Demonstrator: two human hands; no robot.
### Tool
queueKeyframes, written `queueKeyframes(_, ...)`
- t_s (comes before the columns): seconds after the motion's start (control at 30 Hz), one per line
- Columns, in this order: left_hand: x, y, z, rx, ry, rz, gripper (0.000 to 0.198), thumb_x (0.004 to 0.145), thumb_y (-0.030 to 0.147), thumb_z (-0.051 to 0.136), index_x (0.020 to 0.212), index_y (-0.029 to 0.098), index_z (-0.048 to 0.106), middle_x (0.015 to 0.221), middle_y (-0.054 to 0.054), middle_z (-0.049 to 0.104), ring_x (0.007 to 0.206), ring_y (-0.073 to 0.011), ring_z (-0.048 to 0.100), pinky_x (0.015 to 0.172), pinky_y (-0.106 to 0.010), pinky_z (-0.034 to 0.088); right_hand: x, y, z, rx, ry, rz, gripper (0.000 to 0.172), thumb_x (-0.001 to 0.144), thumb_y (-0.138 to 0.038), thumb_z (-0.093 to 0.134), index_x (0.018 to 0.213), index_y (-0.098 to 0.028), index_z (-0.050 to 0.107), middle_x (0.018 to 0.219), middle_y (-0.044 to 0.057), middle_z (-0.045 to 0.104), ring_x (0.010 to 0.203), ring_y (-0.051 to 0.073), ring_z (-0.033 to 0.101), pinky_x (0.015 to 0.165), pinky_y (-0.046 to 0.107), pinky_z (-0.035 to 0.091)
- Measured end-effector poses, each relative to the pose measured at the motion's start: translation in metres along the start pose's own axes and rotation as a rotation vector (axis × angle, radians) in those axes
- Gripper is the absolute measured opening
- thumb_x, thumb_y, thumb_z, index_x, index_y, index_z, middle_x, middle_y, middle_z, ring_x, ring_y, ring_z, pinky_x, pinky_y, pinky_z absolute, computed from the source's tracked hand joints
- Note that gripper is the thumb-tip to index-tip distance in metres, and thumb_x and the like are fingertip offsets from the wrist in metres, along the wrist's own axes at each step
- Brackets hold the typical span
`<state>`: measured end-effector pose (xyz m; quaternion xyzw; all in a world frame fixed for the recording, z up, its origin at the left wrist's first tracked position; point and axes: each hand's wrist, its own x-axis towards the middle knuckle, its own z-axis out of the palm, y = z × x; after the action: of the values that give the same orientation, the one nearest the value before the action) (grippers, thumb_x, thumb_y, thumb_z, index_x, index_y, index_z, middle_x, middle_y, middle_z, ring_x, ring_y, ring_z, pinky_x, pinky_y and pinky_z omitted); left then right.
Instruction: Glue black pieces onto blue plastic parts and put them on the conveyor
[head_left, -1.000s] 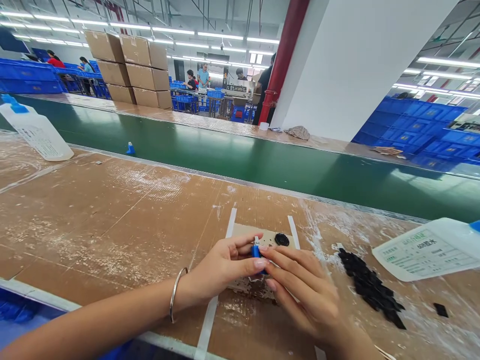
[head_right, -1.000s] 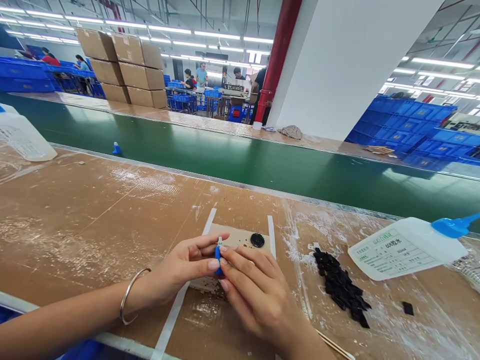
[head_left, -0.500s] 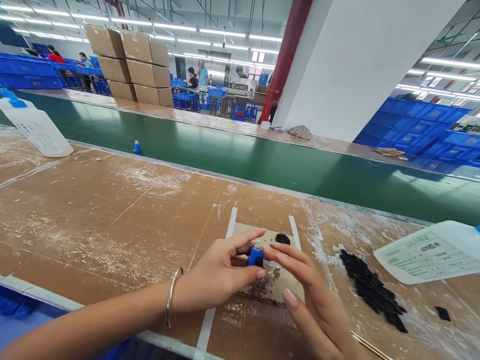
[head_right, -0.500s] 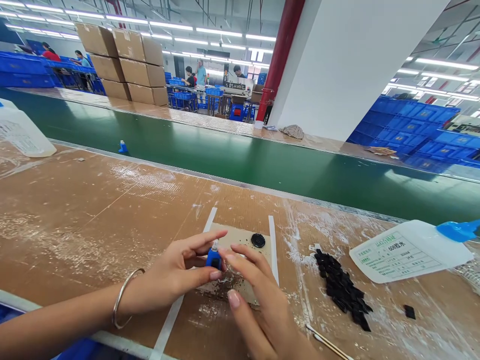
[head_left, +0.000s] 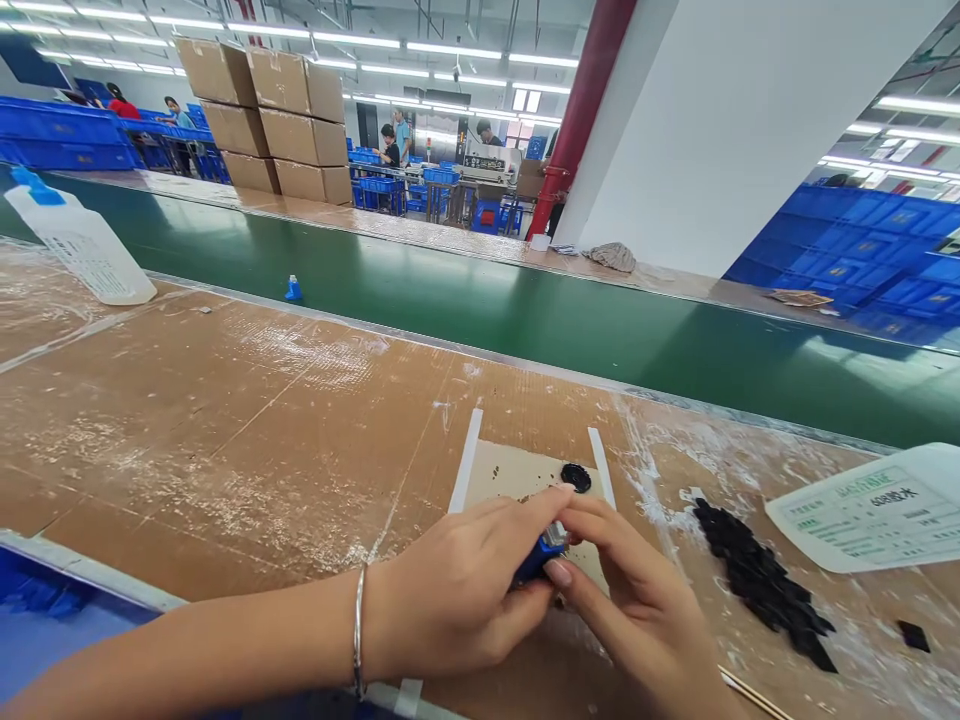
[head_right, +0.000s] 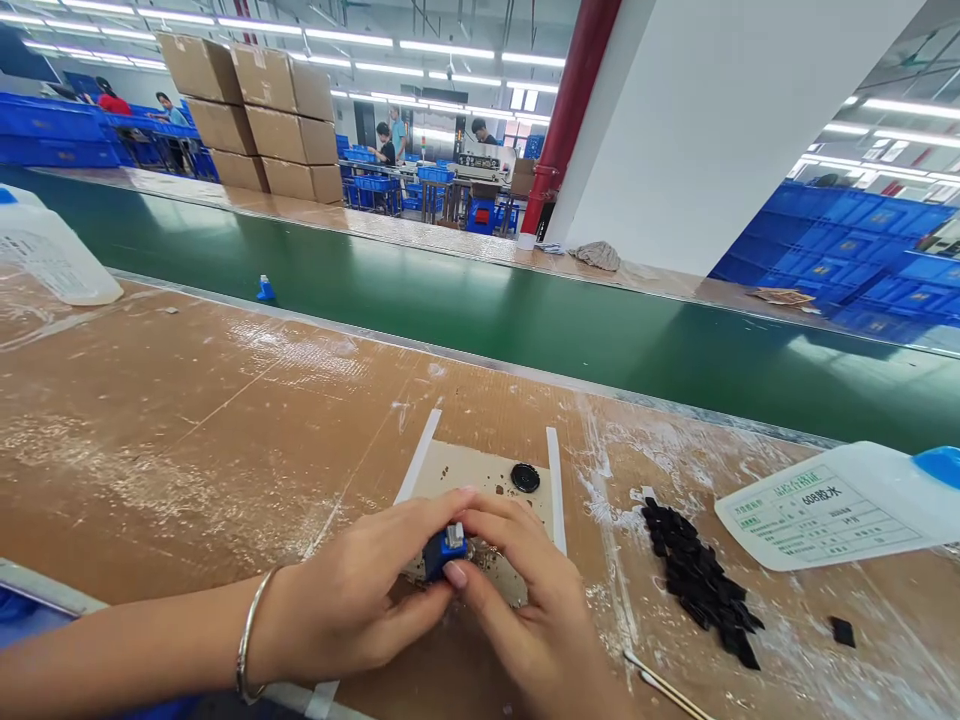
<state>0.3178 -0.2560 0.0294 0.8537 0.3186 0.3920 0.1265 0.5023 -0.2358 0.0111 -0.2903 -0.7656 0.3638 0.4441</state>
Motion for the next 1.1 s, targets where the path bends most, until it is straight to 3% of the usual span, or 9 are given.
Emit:
queueKeyframes(0.2,-0.002,0.003,0.001,-0.071,-0.026,-0.099,0.068,0.084,0.014,0.052,0.143,0.017,0.019,0.124,-0.015,0.06,0.11,-0.0223,0.06,0.092,-0.034,0.052,0.002,0.0,-0.002,0.125,0.022,0.089,0.022,0.088,-0.028,0.061,0.11,-0.03,0.062,0.099,0.002,0.063,0.086,0.017,0.058,0.078,0.027,0.051)
queueKeyframes(0.57,-0.001,0.004,0.002,-0.146,-0.057,-0.129,0.071,0.087,0.013,0.048,0.146,0.024,0.011,0.135,-0.012,0.051,0.123,-0.0204,0.05,0.102,-0.033,0.044,0.003,0.003,0.0,0.166,0.002,0.079,0.025,0.092,-0.028,0.056,0.117,-0.03,0.056,0.108,0.003,0.059,0.097,0.018,0.057,0.082,0.027,0.049)
queueKeyframes(0.7,-0.005,0.0,0.002,-0.079,-0.07,-0.1,0.078,0.088,0.012,0.046,0.148,0.024,-0.001,0.143,-0.015,0.043,0.126,-0.0226,0.048,0.102,-0.035,0.043,0.001,0.002,0.004,0.114,0.018,0.006,0.025,0.092,-0.026,0.056,0.116,-0.029,0.054,0.113,0.004,0.057,0.108,0.021,0.052,0.084,0.031,0.048)
queueKeyframes(0.83,-0.008,-0.005,0.002,-0.004,-0.08,-0.069,0.08,0.087,0.011,0.046,0.148,0.023,-0.005,0.141,-0.016,0.044,0.123,-0.0231,0.05,0.099,-0.035,0.044,0.006,0.004,0.004,-0.015,-0.006,-0.074,0.023,0.093,-0.027,0.054,0.116,-0.028,0.052,0.11,0.003,0.06,0.102,0.019,0.054,0.087,0.032,0.046)
queueKeyframes(0.97,-0.002,-0.012,-0.013,0.055,-0.05,-0.069,0.068,0.087,0.012,0.047,0.147,0.026,0.017,0.123,-0.011,0.061,0.106,-0.0194,0.06,0.091,-0.032,0.048,0.018,0.022,-0.027,-0.517,-0.031,-0.16,0.024,0.095,-0.039,0.049,0.111,-0.023,0.056,0.101,0.004,0.066,0.095,0.021,0.059,0.084,0.036,0.046)
queueKeyframes(1.03,-0.006,-0.015,-0.03,0.09,0.051,-0.198,0.056,0.088,0.017,0.047,0.141,0.027,0.032,0.112,-0.008,0.065,0.097,-0.0174,0.063,0.087,-0.031,0.049,0.021,0.034,-0.056,-0.79,-0.002,-0.043,0.027,0.095,-0.042,0.042,0.102,-0.023,0.06,0.095,0.005,0.068,0.09,0.023,0.06,0.081,0.039,0.046)
queueKeyframes(1.1,-0.026,-0.017,-0.054,0.153,0.2,-0.422,0.047,0.089,0.026,0.047,0.135,0.028,0.04,0.105,-0.005,0.067,0.091,-0.0165,0.063,0.083,-0.029,0.051,0.019,0.047,-0.088,-0.901,0.052,0.091,0.027,0.094,-0.037,0.039,0.096,-0.021,0.061,0.093,0.008,0.068,0.086,0.027,0.062,0.073,0.042,0.047)
